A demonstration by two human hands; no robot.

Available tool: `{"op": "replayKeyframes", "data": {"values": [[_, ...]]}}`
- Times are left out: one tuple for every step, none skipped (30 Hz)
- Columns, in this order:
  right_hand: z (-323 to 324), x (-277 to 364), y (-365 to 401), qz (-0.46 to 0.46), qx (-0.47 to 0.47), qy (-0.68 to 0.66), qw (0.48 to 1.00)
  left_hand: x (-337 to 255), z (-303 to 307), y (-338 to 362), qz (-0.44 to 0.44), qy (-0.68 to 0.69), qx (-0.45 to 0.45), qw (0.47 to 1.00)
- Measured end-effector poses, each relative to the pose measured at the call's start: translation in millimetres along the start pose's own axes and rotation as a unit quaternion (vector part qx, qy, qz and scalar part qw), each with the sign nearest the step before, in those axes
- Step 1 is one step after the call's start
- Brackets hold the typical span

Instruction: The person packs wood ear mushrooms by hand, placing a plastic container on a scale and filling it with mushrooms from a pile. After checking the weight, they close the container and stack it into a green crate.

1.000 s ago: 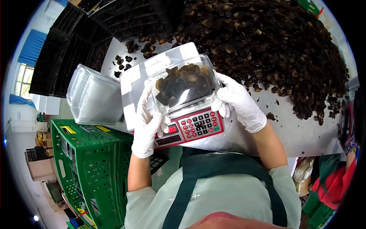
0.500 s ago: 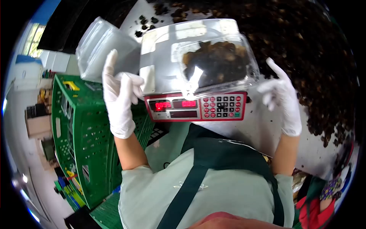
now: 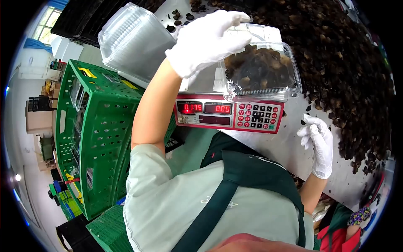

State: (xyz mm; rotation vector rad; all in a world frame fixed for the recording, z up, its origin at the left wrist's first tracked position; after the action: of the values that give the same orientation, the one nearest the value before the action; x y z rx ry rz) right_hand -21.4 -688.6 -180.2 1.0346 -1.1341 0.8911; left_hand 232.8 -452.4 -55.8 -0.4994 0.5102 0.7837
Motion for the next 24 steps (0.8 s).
{"op": "replayKeyframes", "data": {"values": [[-9, 7, -4, 0.012, 0.028, 0.003, 1.0, 2, -8, -5, 0.012, -0.018, 0.036, 0.999], [-18, 14, -8, 0.016, 0.031, 0.004, 0.999, 6, -12, -9, 0.036, -0.054, 0.051, 0.997], [-35, 21, -11, 0.012, 0.07, 0.001, 0.997, 14, -20, -12, 0.082, -0.062, 0.097, 0.99], [-53, 26, -14, 0.008, 0.111, -0.002, 0.994, 21, -27, -12, 0.129, -0.07, 0.142, 0.979], [-68, 27, -16, -0.005, 0.14, -0.008, 0.99, 23, -31, -9, 0.137, -0.055, 0.152, 0.977], [-81, 26, -18, -0.031, 0.165, -0.007, 0.986, 21, -32, -6, 0.115, -0.068, 0.171, 0.976], [-92, 27, -19, -0.029, 0.181, -0.016, 0.983, 25, -36, -3, 0.089, -0.084, 0.152, 0.981], [-102, 27, -22, -0.026, 0.199, -0.025, 0.979, 32, -43, 1, 0.063, -0.103, 0.131, 0.984], [-108, 27, -24, -0.019, 0.196, -0.035, 0.98, 38, -54, 13, 0.099, 0.037, 0.145, 0.984], [-113, 35, -24, -0.002, 0.199, -0.002, 0.98, 1, -32, 37, 0.146, 0.139, 0.182, 0.963], [-115, 35, -23, -0.001, 0.188, 0.006, 0.982, 6, -42, 46, 0.129, 0.155, 0.233, 0.951], [-117, 34, -23, 0.001, 0.18, 0.012, 0.984, -15, -20, 61, 0.076, 0.308, 0.169, 0.933], [-115, 31, -21, 0.012, 0.193, 0.008, 0.981, -19, 2, 75, 0.037, 0.326, 0.083, 0.941], [-117, 31, -21, 0.02, 0.206, 0.004, 0.978, 3, 5, 102, 0.172, 0.327, 0.054, 0.927], [-128, 40, -19, 0.031, 0.233, 0.0, 0.972, 2, 33, 114, 0.129, 0.289, -0.019, 0.949], [-136, 60, -14, 0.078, 0.253, -0.041, 0.963, -13, 65, 125, 0.082, 0.25, -0.083, 0.961], [-142, 79, -10, 0.122, 0.269, -0.08, 0.952, -3, 75, 148, 0.198, 0.431, -0.051, 0.879], [-148, 88, -11, 0.124, 0.283, -0.078, 0.948, 3, 114, 164, 0.204, 0.269, -0.142, 0.93], [-154, 96, -13, 0.132, 0.295, -0.064, 0.944, 0, 148, 185, 0.218, 0.279, -0.212, 0.911], [-158, 102, -14, 0.14, 0.306, -0.051, 0.94, 7, 180, 209, 0.208, 0.258, -0.293, 0.897], [-159, 102, -16, 0.138, 0.302, -0.037, 0.942, 14, 212, 238, 0.254, 0.234, -0.353, 0.87], [-159, 102, -17, 0.142, 0.307, -0.04, 0.94, 16, 244, 267, 0.236, 0.199, -0.421, 0.853], [-154, 96, -22, 0.126, 0.289, -0.028, 0.948, 32, 273, 299, 0.214, 0.201, -0.477, 0.828], [-147, 89, -26, 0.108, 0.269, -0.017, 0.957, 43, 297, 327, 0.205, 0.219, -0.502, 0.811]]}}
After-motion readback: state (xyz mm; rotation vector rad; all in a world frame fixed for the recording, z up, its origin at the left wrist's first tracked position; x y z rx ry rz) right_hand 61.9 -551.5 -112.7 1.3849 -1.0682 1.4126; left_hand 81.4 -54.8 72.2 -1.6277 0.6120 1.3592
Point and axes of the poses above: each hand's wrist, its own y-axis away from the middle knuckle, its own z-axis out of the back of the hand, x = y × z, the point moved 9 cm from there along -y, towards the middle knuckle, and after that the axes turned 8 degrees about z, right-handed, at the moved point
